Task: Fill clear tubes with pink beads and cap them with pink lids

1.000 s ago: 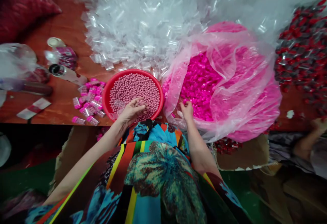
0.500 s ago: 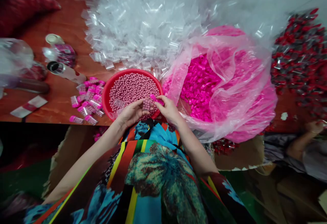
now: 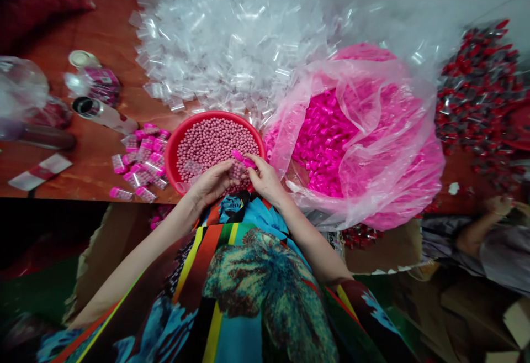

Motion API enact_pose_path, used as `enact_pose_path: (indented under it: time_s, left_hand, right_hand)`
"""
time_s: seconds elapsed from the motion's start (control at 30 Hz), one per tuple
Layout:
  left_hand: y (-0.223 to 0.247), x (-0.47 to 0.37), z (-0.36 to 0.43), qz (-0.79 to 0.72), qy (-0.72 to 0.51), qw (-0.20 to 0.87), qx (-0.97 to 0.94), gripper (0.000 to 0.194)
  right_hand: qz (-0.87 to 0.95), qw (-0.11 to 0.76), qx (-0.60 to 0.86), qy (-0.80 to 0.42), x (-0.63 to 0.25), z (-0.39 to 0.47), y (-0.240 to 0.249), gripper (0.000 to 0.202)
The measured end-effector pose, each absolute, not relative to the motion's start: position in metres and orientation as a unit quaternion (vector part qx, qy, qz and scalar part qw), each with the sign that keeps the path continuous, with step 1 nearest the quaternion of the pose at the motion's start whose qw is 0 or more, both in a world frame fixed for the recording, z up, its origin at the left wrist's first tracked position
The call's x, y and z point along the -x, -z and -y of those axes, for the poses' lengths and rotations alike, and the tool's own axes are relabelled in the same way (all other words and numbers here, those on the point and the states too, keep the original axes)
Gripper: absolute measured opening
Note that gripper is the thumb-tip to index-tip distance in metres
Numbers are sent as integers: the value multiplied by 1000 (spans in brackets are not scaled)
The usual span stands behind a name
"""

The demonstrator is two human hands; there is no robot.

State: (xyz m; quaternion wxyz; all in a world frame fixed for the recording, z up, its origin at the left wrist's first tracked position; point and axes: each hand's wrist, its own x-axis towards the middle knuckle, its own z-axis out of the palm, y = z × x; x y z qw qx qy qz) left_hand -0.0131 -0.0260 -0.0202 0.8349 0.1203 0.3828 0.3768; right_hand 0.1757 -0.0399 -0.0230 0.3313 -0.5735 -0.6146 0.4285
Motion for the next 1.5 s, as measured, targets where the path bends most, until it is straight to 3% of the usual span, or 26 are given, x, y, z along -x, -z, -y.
enact_pose_path:
  time_s: [0.3,0.6,1.07,1.23,1.5]
  left_hand:
    - [16,11,26,-375,-354,846,-138,15]
    - [18,9,28,-384,-338,849,-131,21]
    - [15,10,30,-397,-362,834,-126,12]
    - [16,8,30,-394,-372,831,-128,18]
    - [25,7,31,-402,-349,837,-130,21]
  right_hand:
    - [532,376,588,-480,-178,39,36,37]
    - [633,406,580,-313,-177,36,16,24]
    - [574,411,530,-470,-172,38,16,31]
    - [493,392,553,-546,-172,41,27,48]
    - [614,371,542,-437,-172,42,10,34]
